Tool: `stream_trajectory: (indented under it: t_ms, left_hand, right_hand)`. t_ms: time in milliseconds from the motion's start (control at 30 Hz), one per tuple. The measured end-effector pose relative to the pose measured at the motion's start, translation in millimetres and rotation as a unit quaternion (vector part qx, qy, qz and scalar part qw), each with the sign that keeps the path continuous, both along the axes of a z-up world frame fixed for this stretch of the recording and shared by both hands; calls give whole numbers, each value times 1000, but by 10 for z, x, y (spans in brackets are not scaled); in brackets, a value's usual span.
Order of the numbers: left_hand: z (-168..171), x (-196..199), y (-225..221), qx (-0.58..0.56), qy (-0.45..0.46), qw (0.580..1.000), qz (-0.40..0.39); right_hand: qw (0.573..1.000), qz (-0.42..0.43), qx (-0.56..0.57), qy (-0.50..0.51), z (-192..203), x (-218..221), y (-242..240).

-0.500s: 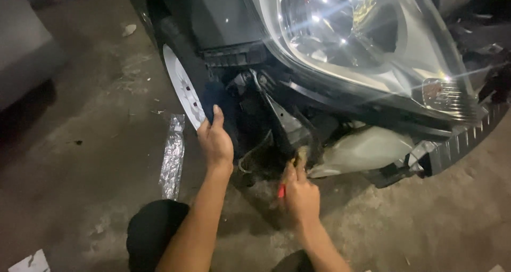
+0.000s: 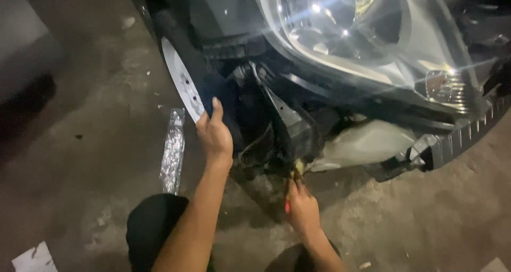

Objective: The person cleans the engine bay of a car using a brush and a cloth. They scrub various components, including the engine cover and the area around the battery, then wipe the surfaces with the cloth. The person also cleans the front bumper and headlight area.

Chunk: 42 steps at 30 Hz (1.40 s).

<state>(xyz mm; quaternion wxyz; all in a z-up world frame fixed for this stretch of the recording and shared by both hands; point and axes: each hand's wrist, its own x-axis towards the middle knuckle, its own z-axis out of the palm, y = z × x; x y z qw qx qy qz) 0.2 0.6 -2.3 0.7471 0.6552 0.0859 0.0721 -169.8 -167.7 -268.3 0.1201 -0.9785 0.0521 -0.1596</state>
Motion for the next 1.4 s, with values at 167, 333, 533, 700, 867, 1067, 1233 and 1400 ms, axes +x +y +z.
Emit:
stream_trajectory:
  t_ms: [167,333,533,700,867,1067,1233,1400]
  left_hand:
    - [-51,21,-29,-3,-7,1000,0]
    - [-29,-15,-36,-2,5,1000,-20]
    - [1,-56,-9,-34,10,999,-20]
    - [-32,-6,-8,9,43,999,-11]
    - [-84,-29,-12,3,36,999,-11]
    - [-131,-51,-35,22,14,999,-25]
    - [-141,1,-19,3,-11,999,-40]
    - [113,-76,-31,42,88,995,-22]
  right_hand:
    - [986,33,11,-162,-127,-12,0]
    - [1000,-6,21,-10,191,0,87]
    - [997,80,-16,9,560,195,154]
    - [978,67,-142,-140,864,441,413]
    - [998,46,-34,40,-382,489,141]
    - [993,33,-1,110,-207,355,163]
    - [971,8,-54,233,-533,449,173]
    - [951,17,-27,307,-582,527,148]
